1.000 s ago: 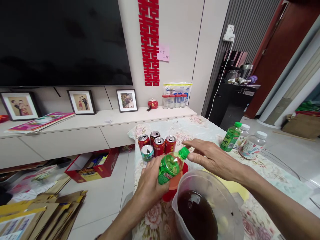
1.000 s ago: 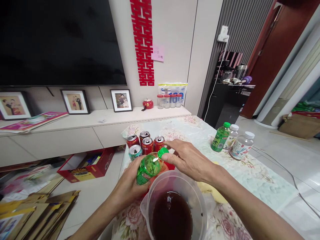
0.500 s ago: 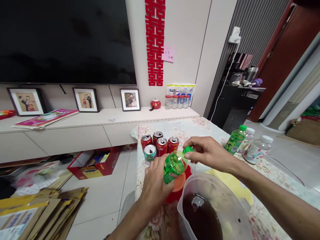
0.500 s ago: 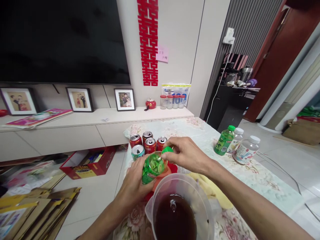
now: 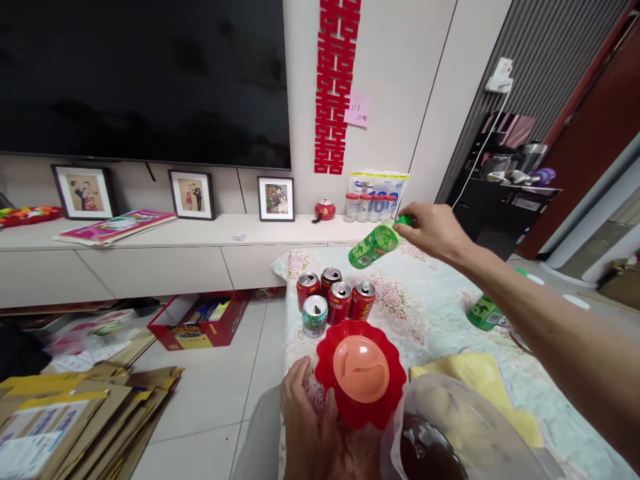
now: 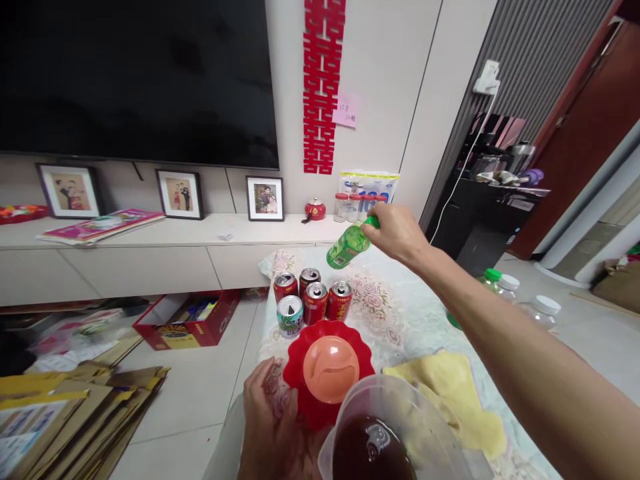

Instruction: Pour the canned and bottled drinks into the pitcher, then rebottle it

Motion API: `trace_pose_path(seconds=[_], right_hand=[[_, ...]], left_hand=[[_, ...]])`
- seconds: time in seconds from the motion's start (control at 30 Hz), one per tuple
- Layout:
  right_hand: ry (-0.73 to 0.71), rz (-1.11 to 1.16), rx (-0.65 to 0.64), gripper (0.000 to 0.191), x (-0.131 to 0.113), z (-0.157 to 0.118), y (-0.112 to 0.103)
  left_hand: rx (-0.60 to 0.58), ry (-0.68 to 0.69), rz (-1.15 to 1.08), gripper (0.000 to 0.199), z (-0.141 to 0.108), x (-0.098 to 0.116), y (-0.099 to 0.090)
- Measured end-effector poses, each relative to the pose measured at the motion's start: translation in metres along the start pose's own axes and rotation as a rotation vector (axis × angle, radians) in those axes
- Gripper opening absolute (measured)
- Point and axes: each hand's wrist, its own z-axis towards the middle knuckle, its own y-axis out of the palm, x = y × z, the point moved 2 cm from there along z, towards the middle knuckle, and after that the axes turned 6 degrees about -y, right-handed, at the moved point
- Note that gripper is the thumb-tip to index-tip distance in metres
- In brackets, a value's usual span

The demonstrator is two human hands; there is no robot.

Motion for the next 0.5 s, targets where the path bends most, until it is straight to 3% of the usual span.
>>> trace_pose_path(seconds=[0.13,0.3,0.5], right_hand=[[-0.053,-0.058,-0.16,0.025,-0.013,0.025,0.041],[-0.147,-0.075,-0.337,0.03,-0.033,0.036,0.089],[-0.207,-0.019,-0.384,0.032,-0.043,0.038,0.121]], left_hand=[[0.03,-0.004,0.054,0.051,-0.003,-0.01,0.005],[0.034,-0.021,0.118,0.04,0.0,-0.009,0.009],[0.032,0.003,0.153,0.039,0.003,-0.015,0.013]])
